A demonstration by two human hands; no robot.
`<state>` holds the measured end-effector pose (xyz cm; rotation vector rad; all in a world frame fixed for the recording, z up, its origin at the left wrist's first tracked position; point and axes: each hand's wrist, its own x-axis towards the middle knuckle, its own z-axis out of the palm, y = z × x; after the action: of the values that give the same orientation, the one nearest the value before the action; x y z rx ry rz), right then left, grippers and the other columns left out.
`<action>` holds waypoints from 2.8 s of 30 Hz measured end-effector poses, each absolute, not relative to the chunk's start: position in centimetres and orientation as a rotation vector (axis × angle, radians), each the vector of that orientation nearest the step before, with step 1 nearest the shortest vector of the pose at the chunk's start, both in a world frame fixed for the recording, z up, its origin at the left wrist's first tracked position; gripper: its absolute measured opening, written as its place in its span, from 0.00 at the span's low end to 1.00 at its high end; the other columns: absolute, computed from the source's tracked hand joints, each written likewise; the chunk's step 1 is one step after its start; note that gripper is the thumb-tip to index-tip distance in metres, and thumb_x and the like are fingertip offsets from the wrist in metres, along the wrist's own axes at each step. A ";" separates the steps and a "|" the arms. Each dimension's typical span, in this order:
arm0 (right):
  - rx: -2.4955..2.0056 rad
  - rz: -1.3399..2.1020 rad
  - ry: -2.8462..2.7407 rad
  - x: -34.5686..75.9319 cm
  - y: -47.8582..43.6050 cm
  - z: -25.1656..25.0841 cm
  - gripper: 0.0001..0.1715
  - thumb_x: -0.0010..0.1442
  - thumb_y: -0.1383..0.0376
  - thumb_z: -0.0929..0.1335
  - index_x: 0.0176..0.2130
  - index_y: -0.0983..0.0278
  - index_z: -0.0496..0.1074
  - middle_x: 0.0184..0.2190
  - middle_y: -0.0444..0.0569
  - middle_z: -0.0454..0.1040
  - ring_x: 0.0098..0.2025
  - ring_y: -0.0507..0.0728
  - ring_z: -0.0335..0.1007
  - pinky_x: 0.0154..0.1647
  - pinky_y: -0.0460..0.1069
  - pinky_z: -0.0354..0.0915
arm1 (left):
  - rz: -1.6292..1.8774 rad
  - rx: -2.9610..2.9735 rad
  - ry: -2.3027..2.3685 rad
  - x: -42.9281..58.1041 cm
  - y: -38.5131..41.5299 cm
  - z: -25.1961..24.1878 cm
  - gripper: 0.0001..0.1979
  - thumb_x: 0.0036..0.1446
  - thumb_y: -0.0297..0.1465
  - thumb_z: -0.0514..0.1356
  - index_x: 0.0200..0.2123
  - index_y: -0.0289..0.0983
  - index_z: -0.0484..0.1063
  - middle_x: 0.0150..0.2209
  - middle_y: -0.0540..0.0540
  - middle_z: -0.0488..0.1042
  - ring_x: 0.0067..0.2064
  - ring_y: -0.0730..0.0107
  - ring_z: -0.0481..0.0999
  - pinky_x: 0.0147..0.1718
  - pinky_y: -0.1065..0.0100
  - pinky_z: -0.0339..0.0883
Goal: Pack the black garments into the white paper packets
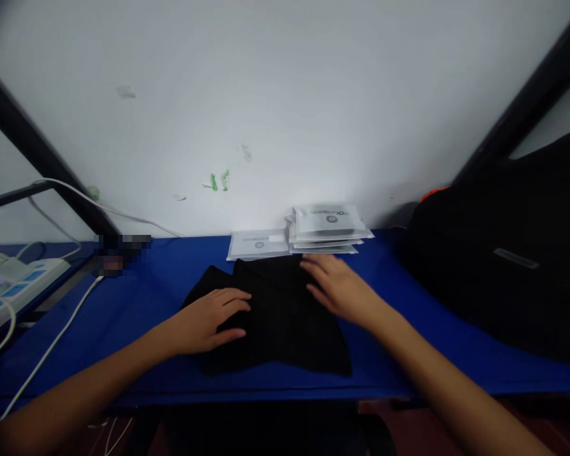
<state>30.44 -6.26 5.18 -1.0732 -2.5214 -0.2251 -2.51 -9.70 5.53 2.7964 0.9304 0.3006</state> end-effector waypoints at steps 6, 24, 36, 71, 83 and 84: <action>-1.091 0.444 -2.723 30.0 -14.0 4.8 0.15 0.61 0.52 0.69 0.38 0.61 0.70 0.34 0.50 0.72 0.38 0.60 0.70 0.40 0.56 0.68 | 0.380 2.692 0.864 -6.3 -14.0 5.6 0.07 0.62 0.36 0.60 0.41 0.40 0.71 0.53 0.41 0.71 0.55 0.57 0.71 0.53 0.58 0.68; -1.214 0.232 -2.373 31.4 -7.5 4.8 0.14 0.65 0.58 0.62 0.46 0.62 0.70 0.42 0.54 0.76 0.44 0.62 0.74 0.45 0.58 0.71 | 0.696 2.616 1.323 -7.7 -7.3 4.9 0.08 0.61 0.32 0.55 0.43 0.38 0.68 0.45 0.42 0.74 0.47 0.59 0.74 0.48 0.54 0.69; -1.175 0.028 -2.487 30.3 0.4 1.8 0.12 0.61 0.69 0.64 0.45 0.63 0.71 0.42 0.56 0.73 0.48 0.63 0.70 0.49 0.59 0.69 | 0.512 2.612 1.406 -3.0 -0.4 3.7 0.06 0.54 0.29 0.61 0.36 0.37 0.69 0.37 0.43 0.75 0.41 0.58 0.73 0.41 0.58 0.68; -0.887 0.295 -2.526 31.7 -7.5 1.7 0.12 0.64 0.63 0.65 0.48 0.61 0.70 0.46 0.55 0.73 0.50 0.62 0.69 0.52 0.60 0.68 | 0.541 2.337 1.309 -10.0 -12.2 4.0 0.13 0.63 0.38 0.55 0.30 0.42 0.75 0.57 0.48 0.69 0.58 0.54 0.65 0.57 0.47 0.57; -0.769 0.129 -2.617 30.9 -9.9 2.8 0.22 0.61 0.58 0.68 0.53 0.64 0.69 0.50 0.59 0.73 0.52 0.64 0.70 0.52 0.60 0.69 | 0.654 2.292 1.706 -11.6 -11.8 2.0 0.11 0.52 0.40 0.64 0.33 0.40 0.71 0.50 0.43 0.73 0.54 0.49 0.68 0.51 0.48 0.62; -0.750 0.120 -2.646 30.7 -10.2 2.8 0.23 0.61 0.58 0.68 0.54 0.64 0.69 0.51 0.59 0.73 0.53 0.64 0.69 0.53 0.61 0.68 | 0.650 2.265 1.676 -11.7 -11.7 2.4 0.10 0.52 0.39 0.63 0.31 0.40 0.70 0.45 0.44 0.74 0.49 0.53 0.71 0.48 0.52 0.65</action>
<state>30.70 -10.19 2.82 -0.7498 -2.6455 0.1202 -11.74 -11.73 2.37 2.2650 1.6759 0.6499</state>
